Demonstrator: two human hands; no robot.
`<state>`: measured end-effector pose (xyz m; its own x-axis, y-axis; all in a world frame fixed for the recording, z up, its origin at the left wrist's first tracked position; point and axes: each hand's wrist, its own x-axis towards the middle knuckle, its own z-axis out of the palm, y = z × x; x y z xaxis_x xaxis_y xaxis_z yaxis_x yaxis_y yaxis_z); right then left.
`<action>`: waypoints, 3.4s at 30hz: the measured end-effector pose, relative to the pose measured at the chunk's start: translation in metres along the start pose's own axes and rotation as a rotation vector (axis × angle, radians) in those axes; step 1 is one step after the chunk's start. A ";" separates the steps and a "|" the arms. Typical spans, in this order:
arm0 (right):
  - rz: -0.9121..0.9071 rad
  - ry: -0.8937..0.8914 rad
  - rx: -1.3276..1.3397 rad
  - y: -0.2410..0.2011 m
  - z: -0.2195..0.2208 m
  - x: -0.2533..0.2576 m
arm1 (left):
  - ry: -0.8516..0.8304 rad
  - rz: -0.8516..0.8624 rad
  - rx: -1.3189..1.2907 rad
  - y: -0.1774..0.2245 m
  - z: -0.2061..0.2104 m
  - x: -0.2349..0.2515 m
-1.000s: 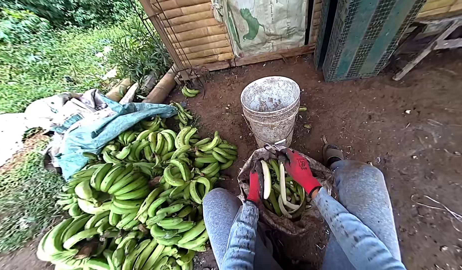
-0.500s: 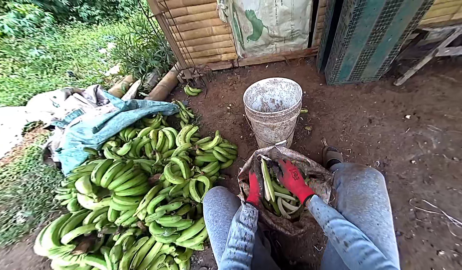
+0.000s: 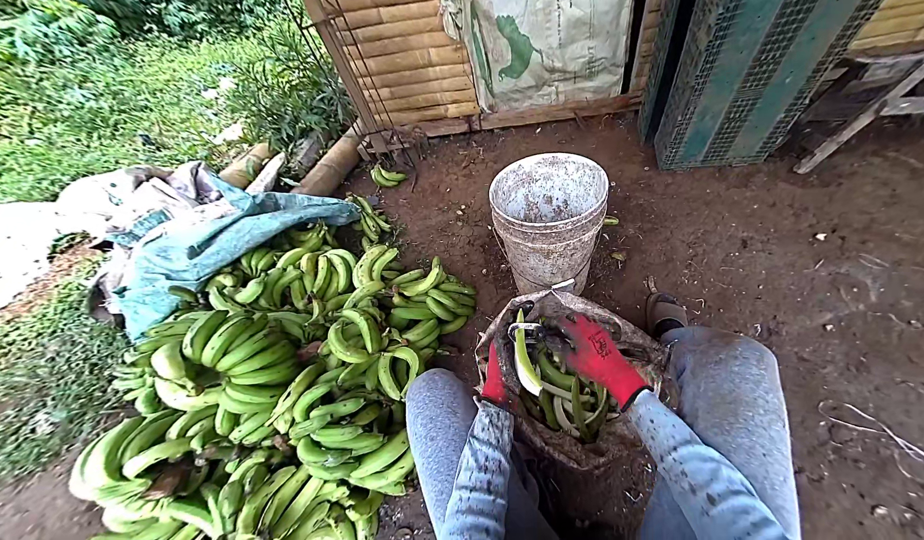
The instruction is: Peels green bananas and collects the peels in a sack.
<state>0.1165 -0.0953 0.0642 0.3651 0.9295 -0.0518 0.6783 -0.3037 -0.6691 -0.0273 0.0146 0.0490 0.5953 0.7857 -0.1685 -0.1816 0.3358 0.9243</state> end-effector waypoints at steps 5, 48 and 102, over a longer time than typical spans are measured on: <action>0.257 0.200 0.038 0.006 -0.001 0.010 | 0.308 0.078 0.625 0.015 0.017 -0.005; 0.259 0.342 0.588 0.004 -0.024 -0.005 | 0.140 -0.328 1.254 -0.058 -0.009 0.039; 0.177 0.208 -0.076 -0.007 -0.025 0.018 | 0.086 -0.070 0.382 0.017 -0.004 0.001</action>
<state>0.1342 -0.0818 0.0860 0.6000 0.8000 -0.0040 0.6351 -0.4794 -0.6057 -0.0331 0.0237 0.0630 0.5249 0.8140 -0.2487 0.1713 0.1852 0.9677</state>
